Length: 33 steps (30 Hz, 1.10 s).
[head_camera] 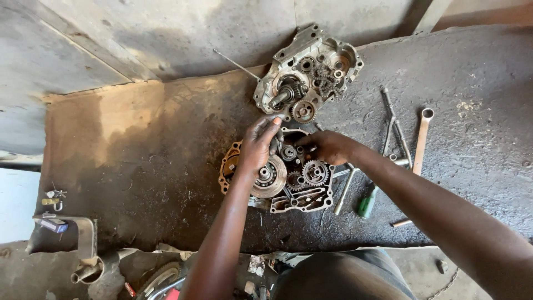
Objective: Assembling internal components like gears and shafts into a motorcycle engine crankcase.
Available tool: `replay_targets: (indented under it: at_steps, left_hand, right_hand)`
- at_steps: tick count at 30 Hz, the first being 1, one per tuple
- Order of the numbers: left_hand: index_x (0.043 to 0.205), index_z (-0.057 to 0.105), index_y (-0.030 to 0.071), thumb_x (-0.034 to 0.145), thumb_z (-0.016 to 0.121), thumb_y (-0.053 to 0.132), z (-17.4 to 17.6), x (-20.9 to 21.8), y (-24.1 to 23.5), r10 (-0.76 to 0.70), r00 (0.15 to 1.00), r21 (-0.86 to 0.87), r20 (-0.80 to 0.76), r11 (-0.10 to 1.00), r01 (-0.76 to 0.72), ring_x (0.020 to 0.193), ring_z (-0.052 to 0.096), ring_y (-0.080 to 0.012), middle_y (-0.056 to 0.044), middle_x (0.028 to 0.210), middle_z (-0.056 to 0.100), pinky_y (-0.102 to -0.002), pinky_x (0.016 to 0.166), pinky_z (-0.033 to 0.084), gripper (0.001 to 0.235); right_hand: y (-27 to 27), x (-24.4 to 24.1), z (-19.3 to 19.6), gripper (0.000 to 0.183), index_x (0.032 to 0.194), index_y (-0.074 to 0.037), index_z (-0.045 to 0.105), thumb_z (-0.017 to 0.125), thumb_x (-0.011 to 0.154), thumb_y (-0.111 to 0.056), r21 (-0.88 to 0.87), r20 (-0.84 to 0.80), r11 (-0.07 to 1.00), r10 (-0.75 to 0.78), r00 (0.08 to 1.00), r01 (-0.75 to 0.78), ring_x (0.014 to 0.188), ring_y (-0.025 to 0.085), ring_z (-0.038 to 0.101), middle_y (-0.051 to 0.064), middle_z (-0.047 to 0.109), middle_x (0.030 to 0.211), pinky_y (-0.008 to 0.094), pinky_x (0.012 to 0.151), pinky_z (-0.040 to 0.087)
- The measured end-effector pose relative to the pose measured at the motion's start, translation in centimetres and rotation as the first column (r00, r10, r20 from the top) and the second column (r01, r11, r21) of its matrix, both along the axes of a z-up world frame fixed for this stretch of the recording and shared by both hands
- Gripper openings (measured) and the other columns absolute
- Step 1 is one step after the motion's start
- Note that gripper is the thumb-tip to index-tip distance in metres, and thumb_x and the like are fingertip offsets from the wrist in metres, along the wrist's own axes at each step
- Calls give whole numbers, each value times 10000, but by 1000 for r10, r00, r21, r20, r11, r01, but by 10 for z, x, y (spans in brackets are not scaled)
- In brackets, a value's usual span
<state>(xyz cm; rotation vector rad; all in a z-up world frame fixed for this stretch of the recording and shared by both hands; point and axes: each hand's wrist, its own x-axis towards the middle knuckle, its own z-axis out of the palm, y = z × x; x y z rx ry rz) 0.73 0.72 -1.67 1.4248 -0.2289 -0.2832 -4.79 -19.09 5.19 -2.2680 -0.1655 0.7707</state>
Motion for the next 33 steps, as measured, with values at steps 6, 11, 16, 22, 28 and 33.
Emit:
replay_targets:
  at_steps: [6, 11, 16, 22, 28, 33]
  left_hand:
    - [1284, 666, -4, 1010, 673, 252, -1, -1, 0, -8, 1000, 2, -24, 1000, 8, 401, 497, -104, -162, 681, 632, -219, 384, 407, 375]
    - [1269, 671, -6, 998, 685, 244, -4, 4, 0, -25, 998, 43, -53, 999, 27, 385, 484, -107, -165, 678, 629, -223, 368, 395, 370]
    - [1195, 711, -6, 955, 738, 224, 24, 5, 0, -57, 995, 145, -80, 987, 69, 361, 490, -109, -172, 679, 655, -222, 340, 392, 333]
    - [1141, 756, 34, 849, 832, 201, 86, 16, -14, -357, 934, 655, 10, 708, 264, 669, 575, -212, -256, 1022, 728, -362, 643, 491, 344]
    - [1157, 780, 224, 692, 843, 601, 24, 31, -18, -625, 748, 965, -225, -40, 258, 1156, 681, -374, -152, 1173, 750, -485, 987, 534, 601]
    - [1107, 788, 158, 805, 796, 426, 25, 29, -16, -738, 649, 969, -183, -24, 246, 1070, 711, -389, -174, 1045, 771, -502, 951, 560, 404]
  right_hand:
    - [-11, 11, -21, 406, 1362, -250, 655, 647, 958, -294, -52, -30, 996, 65, 997, -66, 1193, 416, 666, 151, 769, 1178, 519, 1058, 501]
    - [-18, 22, -79, 438, 1348, -254, 655, 671, 925, -368, -46, 42, 996, 77, 996, -75, 1193, 430, 647, 171, 751, 1177, 528, 1069, 484]
    - [-20, 28, -104, 402, 1317, -276, 687, 711, 923, -350, 4, 32, 998, 66, 997, -66, 1173, 367, 679, 89, 782, 1126, 489, 1041, 516]
    - [-15, 20, -84, 372, 1242, -293, 729, 778, 874, -310, 42, 69, 994, -101, 992, 98, 1130, 346, 695, 49, 783, 1090, 473, 973, 547]
    - [-20, 24, -90, 358, 1231, -261, 744, 765, 881, -330, 94, 21, 994, -61, 998, 59, 1176, 371, 675, 103, 775, 1144, 490, 1008, 535]
    - [-29, 24, -91, 364, 1255, -230, 739, 735, 904, -327, 88, -11, 995, -39, 999, 40, 1175, 387, 676, 132, 778, 1146, 500, 1010, 529]
